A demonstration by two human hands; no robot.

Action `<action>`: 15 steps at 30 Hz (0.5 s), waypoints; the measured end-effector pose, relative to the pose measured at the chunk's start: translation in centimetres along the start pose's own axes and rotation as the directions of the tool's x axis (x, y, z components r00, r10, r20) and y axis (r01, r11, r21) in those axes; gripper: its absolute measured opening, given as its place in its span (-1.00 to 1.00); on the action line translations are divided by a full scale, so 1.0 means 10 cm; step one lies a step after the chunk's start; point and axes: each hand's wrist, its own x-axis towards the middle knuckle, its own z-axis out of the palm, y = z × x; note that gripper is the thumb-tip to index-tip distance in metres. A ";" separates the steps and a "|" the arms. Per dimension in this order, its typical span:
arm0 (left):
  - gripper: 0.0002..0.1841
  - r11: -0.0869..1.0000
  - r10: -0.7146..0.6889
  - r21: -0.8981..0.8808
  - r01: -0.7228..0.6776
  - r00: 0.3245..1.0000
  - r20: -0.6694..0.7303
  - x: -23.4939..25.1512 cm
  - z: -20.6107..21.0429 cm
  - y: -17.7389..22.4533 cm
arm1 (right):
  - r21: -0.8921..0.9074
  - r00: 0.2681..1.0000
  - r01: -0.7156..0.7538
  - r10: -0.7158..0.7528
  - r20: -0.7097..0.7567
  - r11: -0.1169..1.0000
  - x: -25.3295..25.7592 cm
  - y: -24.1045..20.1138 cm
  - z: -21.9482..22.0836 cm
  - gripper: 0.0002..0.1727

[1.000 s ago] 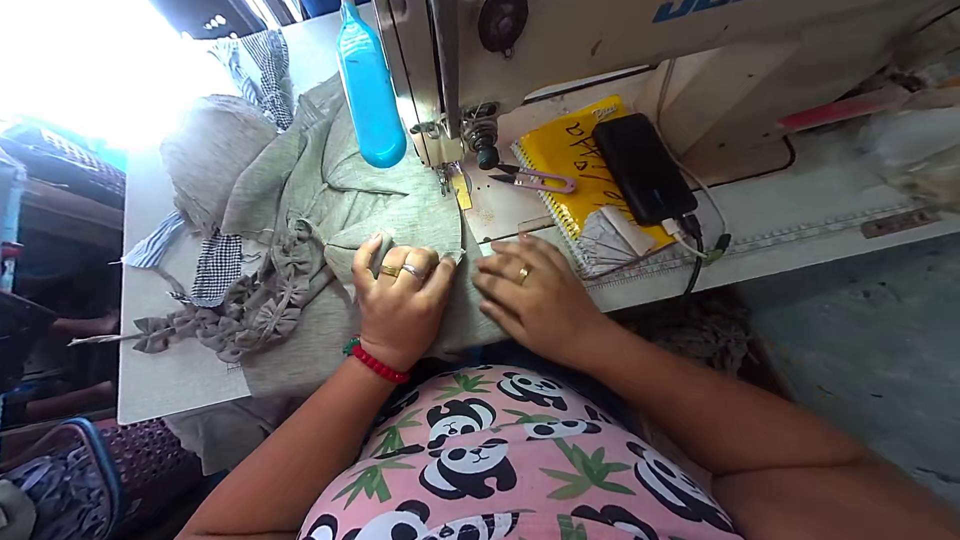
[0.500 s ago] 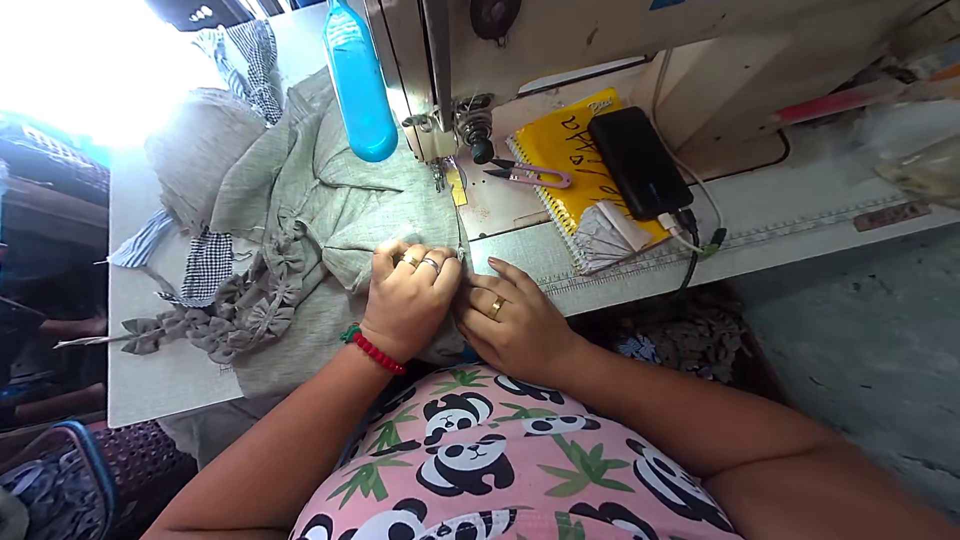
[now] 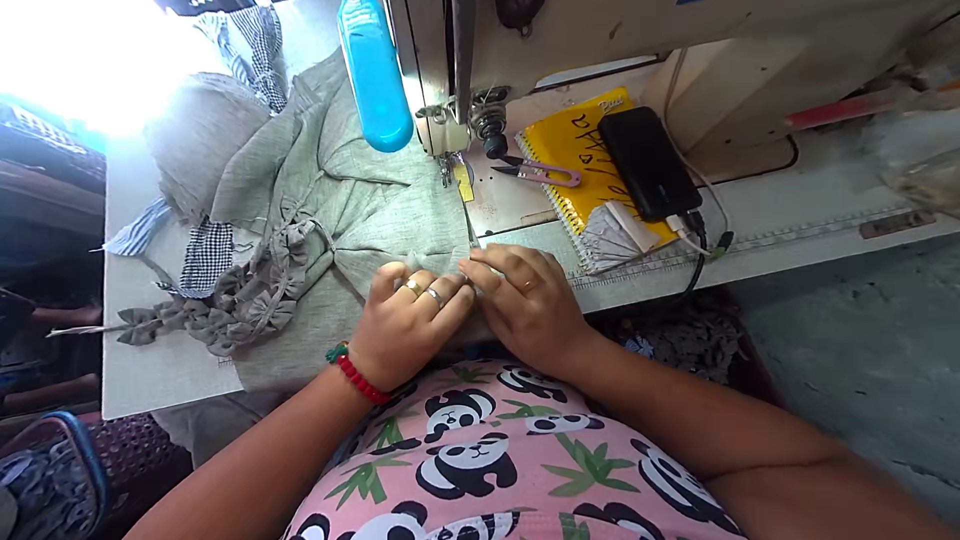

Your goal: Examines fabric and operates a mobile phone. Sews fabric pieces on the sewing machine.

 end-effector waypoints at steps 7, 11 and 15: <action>-0.67 0.882 -0.447 -0.150 0.447 0.894 0.032 0.03 -0.39 -0.47 | -0.098 0.986 0.136 -0.125 0.110 0.986 -0.05 0.01 0.09 -0.73; -0.48 0.715 -0.685 0.062 0.696 0.680 0.262 0.09 -0.32 -0.82 | -0.064 0.984 0.131 -0.122 0.128 0.989 -0.07 0.01 0.10 -0.72; -0.64 0.744 -0.666 0.169 0.646 0.698 0.263 0.04 -0.27 -0.90 | -0.062 0.985 0.131 -0.123 0.120 0.989 -0.08 0.02 0.11 -0.72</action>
